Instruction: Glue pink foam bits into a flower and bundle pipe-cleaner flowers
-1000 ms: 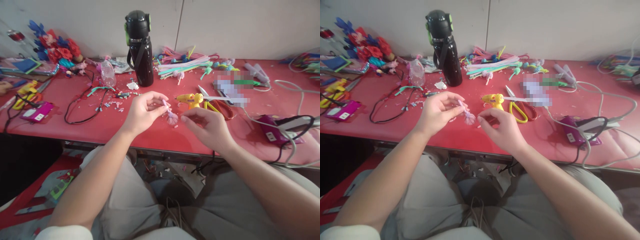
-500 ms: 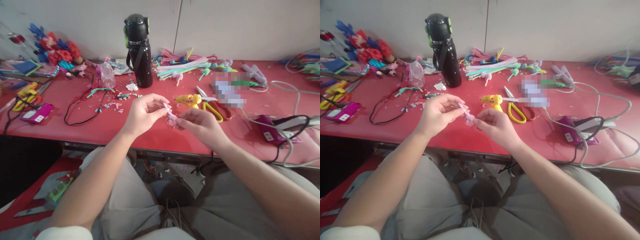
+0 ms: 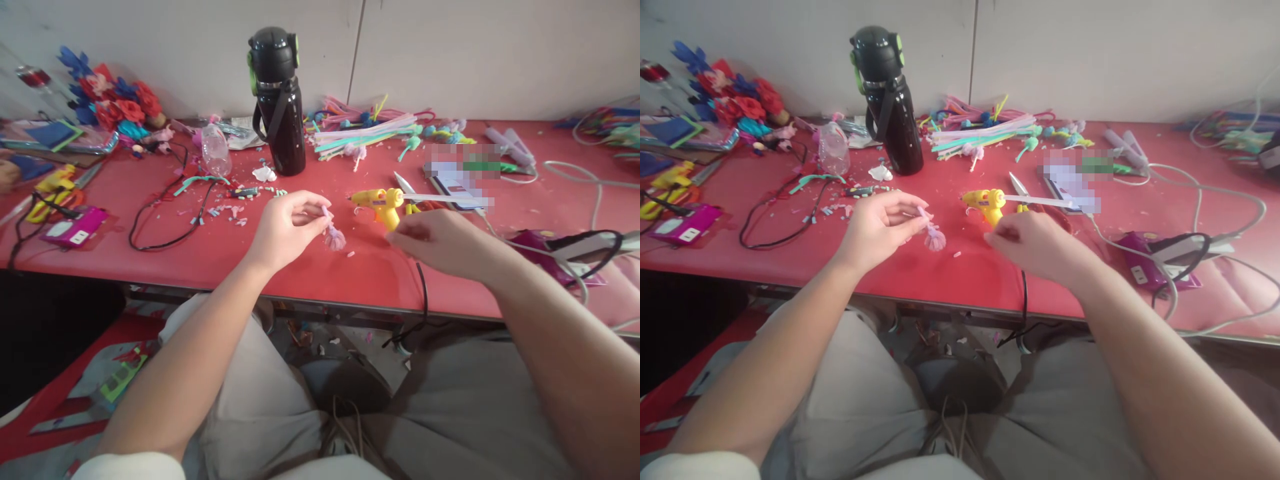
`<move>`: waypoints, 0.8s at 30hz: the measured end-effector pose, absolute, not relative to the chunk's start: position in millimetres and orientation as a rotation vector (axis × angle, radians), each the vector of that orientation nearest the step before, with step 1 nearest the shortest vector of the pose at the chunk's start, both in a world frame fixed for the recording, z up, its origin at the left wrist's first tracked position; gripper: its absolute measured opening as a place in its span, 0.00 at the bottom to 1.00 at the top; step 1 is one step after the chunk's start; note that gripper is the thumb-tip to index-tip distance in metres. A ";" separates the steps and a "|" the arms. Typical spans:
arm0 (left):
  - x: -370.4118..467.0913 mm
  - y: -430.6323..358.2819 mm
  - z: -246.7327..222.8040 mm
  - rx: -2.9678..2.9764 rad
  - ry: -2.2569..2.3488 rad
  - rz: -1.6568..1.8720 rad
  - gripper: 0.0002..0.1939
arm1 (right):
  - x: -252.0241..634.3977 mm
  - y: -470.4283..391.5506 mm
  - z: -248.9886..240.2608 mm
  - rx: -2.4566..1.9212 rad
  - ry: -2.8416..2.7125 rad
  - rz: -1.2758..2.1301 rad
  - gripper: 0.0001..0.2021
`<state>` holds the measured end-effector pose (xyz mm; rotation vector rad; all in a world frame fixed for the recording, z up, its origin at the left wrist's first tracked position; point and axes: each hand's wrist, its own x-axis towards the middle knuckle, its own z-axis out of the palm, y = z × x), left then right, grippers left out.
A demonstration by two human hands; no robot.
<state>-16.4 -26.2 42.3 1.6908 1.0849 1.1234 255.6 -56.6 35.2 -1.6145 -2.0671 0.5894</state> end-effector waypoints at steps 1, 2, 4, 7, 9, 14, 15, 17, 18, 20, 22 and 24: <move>-16.8 -25.0 41.5 1.691 1.095 1.119 0.09 | 265.3 -52.6 33.5 -1.715 -2.069 0.496 0.23; -17.1 -23.9 40.7 1.690 1.104 1.117 0.09 | 272.5 -48.0 30.2 -1.778 -2.039 0.406 0.25; -17.3 -22.1 39.2 1.692 1.116 1.118 0.10 | 278.2 -36.6 18.8 -1.780 -1.959 0.271 0.27; -17.3 -19.1 37.4 1.704 1.148 1.112 0.10 | 269.6 -14.7 -3.5 -1.611 -1.918 0.232 0.27; -18.0 -15.8 36.2 1.713 1.181 1.095 0.10 | 259.3 -1.3 -15.6 -1.569 -1.869 0.282 0.24; -24.0 -3.7 32.2 1.756 1.254 1.086 0.09 | 241.2 -0.7 -19.8 -1.495 -1.685 0.711 0.17; -25.4 -1.4 31.4 1.766 1.269 1.095 0.09 | 239.1 -6.3 -17.7 -1.473 -1.648 0.810 0.17; -27.7 1.8 30.1 1.774 1.302 1.111 0.09 | 234.9 -19.3 -13.8 -1.422 -1.585 0.965 0.17; -28.5 2.7 29.7 1.773 1.316 1.114 0.09 | 232.7 -25.6 -12.5 -1.384 -1.571 1.014 0.17; -29.3 3.3 28.9 1.761 1.329 1.111 0.10 | 227.8 -35.9 -12.0 -1.273 -1.580 1.058 0.17; -29.2 2.9 28.1 1.745 1.334 1.116 0.10 | 223.2 -42.1 -13.5 -1.189 -1.607 1.069 0.17; -28.9 2.2 27.5 1.731 1.335 1.136 0.09 | 220.0 -45.0 -15.8 -1.155 -1.620 1.086 0.17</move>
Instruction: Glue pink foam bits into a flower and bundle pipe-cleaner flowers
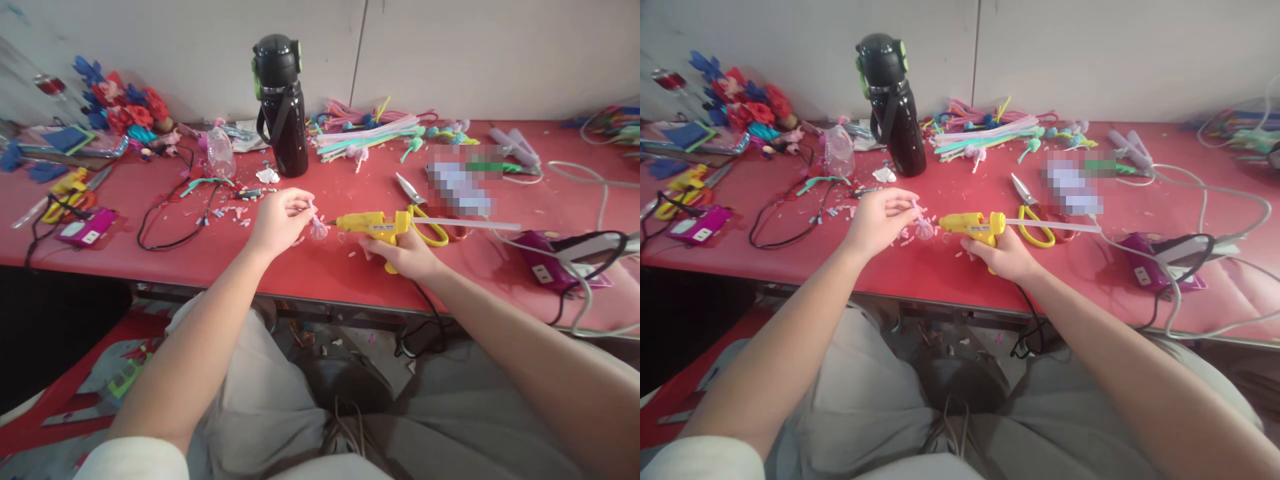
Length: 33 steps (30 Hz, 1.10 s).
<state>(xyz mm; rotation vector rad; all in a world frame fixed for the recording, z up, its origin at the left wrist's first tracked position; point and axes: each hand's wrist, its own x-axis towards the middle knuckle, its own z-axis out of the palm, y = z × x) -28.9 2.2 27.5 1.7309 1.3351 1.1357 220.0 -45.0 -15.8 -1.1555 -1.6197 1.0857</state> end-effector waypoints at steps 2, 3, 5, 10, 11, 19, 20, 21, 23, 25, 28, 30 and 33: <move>-28.4 1.6 27.3 1.715 1.336 1.146 0.08 | 218.4 -45.9 -17.5 -1.159 -1.620 1.099 0.17; -28.2 1.4 27.5 1.710 1.334 1.144 0.07 | 218.1 -46.1 -17.9 -1.163 -1.616 1.105 0.17; -27.7 1.1 28.5 1.698 1.336 1.133 0.07 | 217.9 -46.6 -17.7 -1.169 -1.606 1.119 0.16; -26.4 1.1 31.4 1.680 1.320 1.111 0.08 | 216.7 -48.5 -14.2 -1.180 -1.598 1.168 0.15; -26.4 1.3 31.4 1.681 1.313 1.107 0.08 | 216.3 -48.8 -13.6 -1.183 -1.593 1.173 0.15; -27.3 1.6 29.0 1.728 1.316 1.113 0.09 | 216.6 -48.3 -14.0 -1.163 -1.614 1.173 0.13; -27.0 1.3 29.4 1.727 1.326 1.113 0.09 | 217.0 -48.1 -14.5 -1.162 -1.620 1.172 0.13; -26.5 0.9 30.0 1.725 1.337 1.112 0.09 | 217.3 -47.9 -14.9 -1.161 -1.624 1.170 0.13; -25.5 0.1 31.5 1.721 1.354 1.112 0.09 | 217.7 -47.6 -15.3 -1.167 -1.629 1.173 0.14; -24.4 -0.6 32.8 1.710 1.362 1.112 0.09 | 217.8 -47.6 -15.3 -1.184 -1.627 1.183 0.14; -23.5 -0.5 33.6 1.692 1.363 1.120 0.08 | 217.9 -47.6 -15.8 -1.188 -1.626 1.193 0.14; -24.6 1.1 33.1 1.702 1.363 1.133 0.08 | 218.4 -47.5 -17.0 -1.181 -1.636 1.188 0.13; -30.5 5.9 32.4 1.757 1.355 1.174 0.08 | 220.2 -46.7 -18.6 -1.168 -1.664 1.174 0.13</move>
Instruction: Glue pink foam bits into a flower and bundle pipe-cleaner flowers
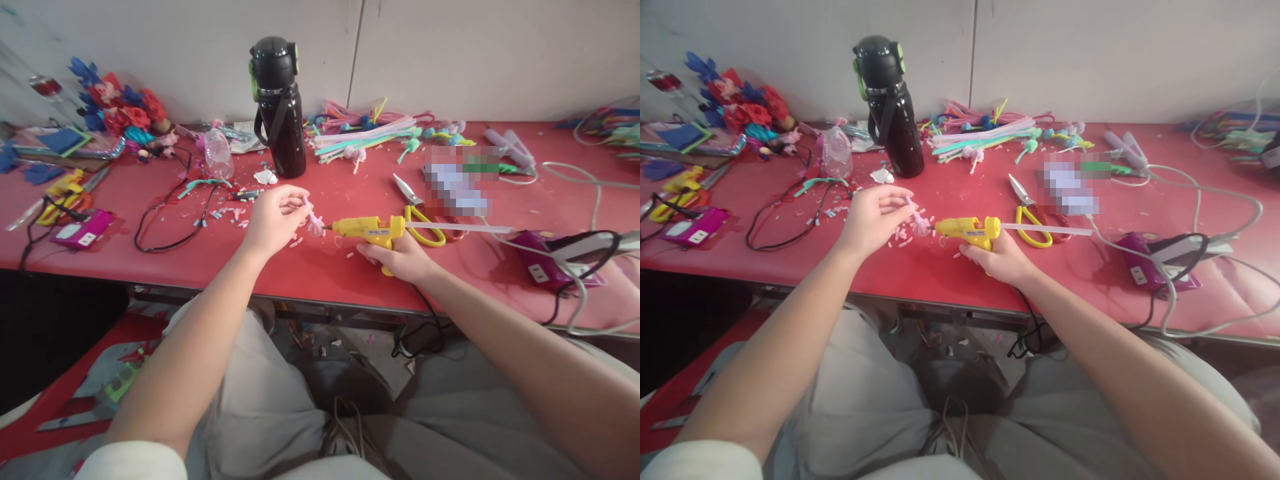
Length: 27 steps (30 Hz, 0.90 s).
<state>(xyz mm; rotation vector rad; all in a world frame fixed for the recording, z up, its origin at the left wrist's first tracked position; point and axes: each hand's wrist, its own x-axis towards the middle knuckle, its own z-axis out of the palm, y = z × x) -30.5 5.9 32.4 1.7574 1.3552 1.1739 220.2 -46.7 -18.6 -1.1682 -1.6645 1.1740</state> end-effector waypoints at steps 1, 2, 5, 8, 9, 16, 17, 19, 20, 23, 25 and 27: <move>-33.4 7.8 32.5 1.780 1.350 1.201 0.08 | 221.2 -46.3 -18.4 -1.158 -1.679 1.166 0.14; -36.7 9.6 32.9 1.800 1.343 1.232 0.09 | 222.4 -45.7 -17.6 -1.140 -1.698 1.153 0.14; -46.1 13.0 35.5 1.809 1.349 1.321 0.09 | 227.8 -41.9 -12.4 -1.139 -1.768 1.038 0.18; -51.6 13.2 38.3 1.786 1.344 1.364 0.08 | 236.1 -33.0 -7.8 -1.356 -1.775 0.756 0.19; -52.3 12.9 38.8 1.780 1.338 1.370 0.07 | 239.1 -28.8 -7.6 -1.454 -1.752 0.656 0.19; -49.4 11.8 37.7 1.711 1.314 1.364 0.08 | 245.3 -9.9 -6.6 -1.790 -1.846 0.381 0.19; -49.2 11.8 37.4 1.714 1.311 1.367 0.08 | 245.3 -12.3 -2.1 -1.824 -1.867 0.358 0.21; -49.4 11.8 37.1 1.734 1.307 1.374 0.09 | 248.0 -21.2 10.5 -1.929 -1.892 0.313 0.26; -49.6 11.8 37.1 1.745 1.306 1.376 0.09 | 250.9 -27.1 17.6 -2.004 -1.900 0.294 0.28; -49.9 11.4 37.8 1.782 1.312 1.365 0.09 | 261.2 -46.2 34.6 -2.121 -2.029 0.361 0.29; -49.4 11.1 38.1 1.806 1.316 1.356 0.08 | 262.2 -55.2 37.0 -1.931 -2.185 0.558 0.26; -48.4 10.6 38.1 1.828 1.309 1.350 0.08 | 253.3 -57.2 30.9 -1.614 -2.262 0.727 0.18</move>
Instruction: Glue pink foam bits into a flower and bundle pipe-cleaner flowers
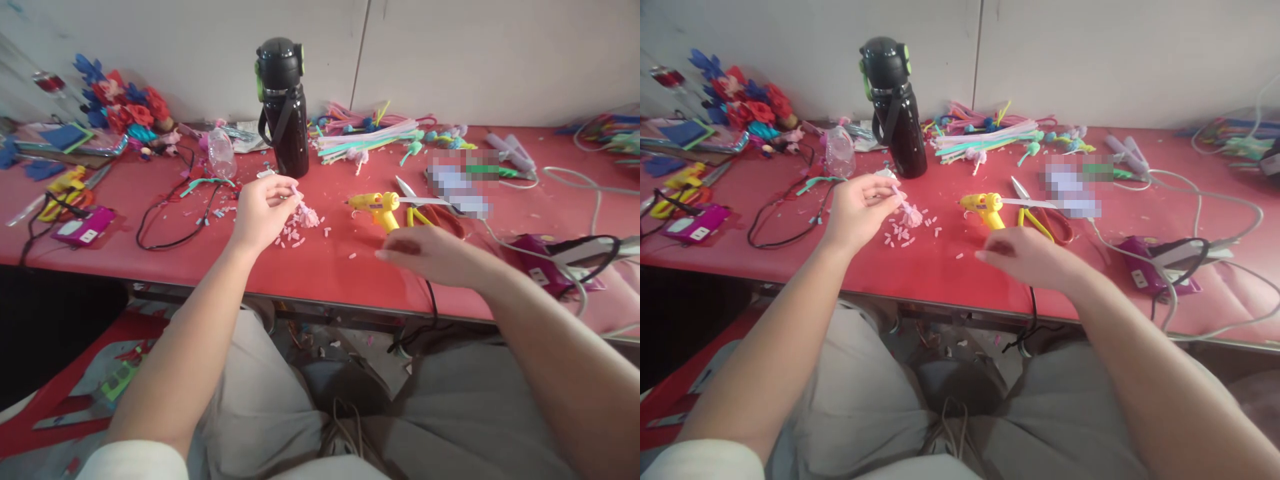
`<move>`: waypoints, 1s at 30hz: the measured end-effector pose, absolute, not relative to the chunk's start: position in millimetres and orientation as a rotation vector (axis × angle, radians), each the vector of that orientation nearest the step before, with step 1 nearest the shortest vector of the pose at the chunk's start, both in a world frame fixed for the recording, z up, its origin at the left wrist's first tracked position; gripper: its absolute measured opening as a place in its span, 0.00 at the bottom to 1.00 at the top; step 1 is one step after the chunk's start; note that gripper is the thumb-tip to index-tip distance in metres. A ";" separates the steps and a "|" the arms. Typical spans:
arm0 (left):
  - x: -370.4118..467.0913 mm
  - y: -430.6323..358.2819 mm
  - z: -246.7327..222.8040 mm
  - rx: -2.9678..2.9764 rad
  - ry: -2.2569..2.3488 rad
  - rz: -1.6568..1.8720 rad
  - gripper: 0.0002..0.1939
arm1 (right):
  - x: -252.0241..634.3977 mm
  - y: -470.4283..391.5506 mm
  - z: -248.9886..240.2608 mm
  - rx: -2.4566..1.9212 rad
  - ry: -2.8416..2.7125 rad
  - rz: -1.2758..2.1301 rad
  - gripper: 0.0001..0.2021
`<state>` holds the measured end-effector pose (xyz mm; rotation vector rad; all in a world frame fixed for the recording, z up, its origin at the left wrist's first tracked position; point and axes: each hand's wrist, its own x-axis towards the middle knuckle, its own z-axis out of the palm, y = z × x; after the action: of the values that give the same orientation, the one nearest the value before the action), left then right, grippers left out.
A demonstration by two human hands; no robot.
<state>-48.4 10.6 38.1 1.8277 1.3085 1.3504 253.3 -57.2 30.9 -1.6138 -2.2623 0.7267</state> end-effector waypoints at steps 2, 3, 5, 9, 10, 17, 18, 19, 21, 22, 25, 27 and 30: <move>-47.3 10.1 37.9 1.847 1.295 1.340 0.08 | 235.0 -51.3 18.9 -1.383 -2.255 0.711 0.12; -46.9 9.8 37.9 1.855 1.288 1.336 0.08 | 223.6 -45.7 12.3 -1.324 -2.261 0.640 0.11; -46.7 9.3 38.4 1.862 1.275 1.339 0.08 | 199.3 -31.5 1.1 -1.276 -2.277 0.523 0.12; -48.5 8.2 40.9 1.823 1.288 1.355 0.08 | 156.7 -3.6 -4.6 -1.342 -2.335 0.418 0.11; -49.1 7.8 41.5 1.819 1.296 1.349 0.08 | 148.5 1.5 -3.2 -1.406 -2.333 0.406 0.10; -48.7 4.4 42.5 1.842 1.297 1.300 0.08 | 118.4 16.1 -0.2 -1.517 -2.306 0.441 0.09; -48.6 4.0 42.5 1.841 1.299 1.300 0.08 | 117.5 16.5 -1.3 -1.507 -2.308 0.435 0.09; -48.8 3.7 42.4 1.839 1.301 1.302 0.08 | 117.6 16.6 -2.5 -1.498 -2.310 0.424 0.09; -49.5 3.1 42.2 1.835 1.301 1.303 0.08 | 121.1 15.2 -3.9 -1.473 -2.304 0.396 0.08; -49.9 2.8 42.1 1.833 1.298 1.302 0.08 | 124.8 13.4 -4.0 -1.455 -2.297 0.389 0.08; -50.0 2.2 41.8 1.824 1.296 1.305 0.08 | 143.4 2.1 -2.1 -1.394 -2.257 0.414 0.07; -47.8 1.7 41.5 1.815 1.296 1.299 0.08 | 159.9 -9.4 0.3 -1.347 -2.224 0.447 0.08; -40.1 -0.9 40.8 1.814 1.276 1.260 0.08 | 184.3 -26.9 3.3 -1.252 -2.191 0.429 0.13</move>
<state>-40.1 -0.9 40.8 1.8141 1.2761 1.2598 184.3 -26.9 3.3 -1.2521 -2.1915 0.4290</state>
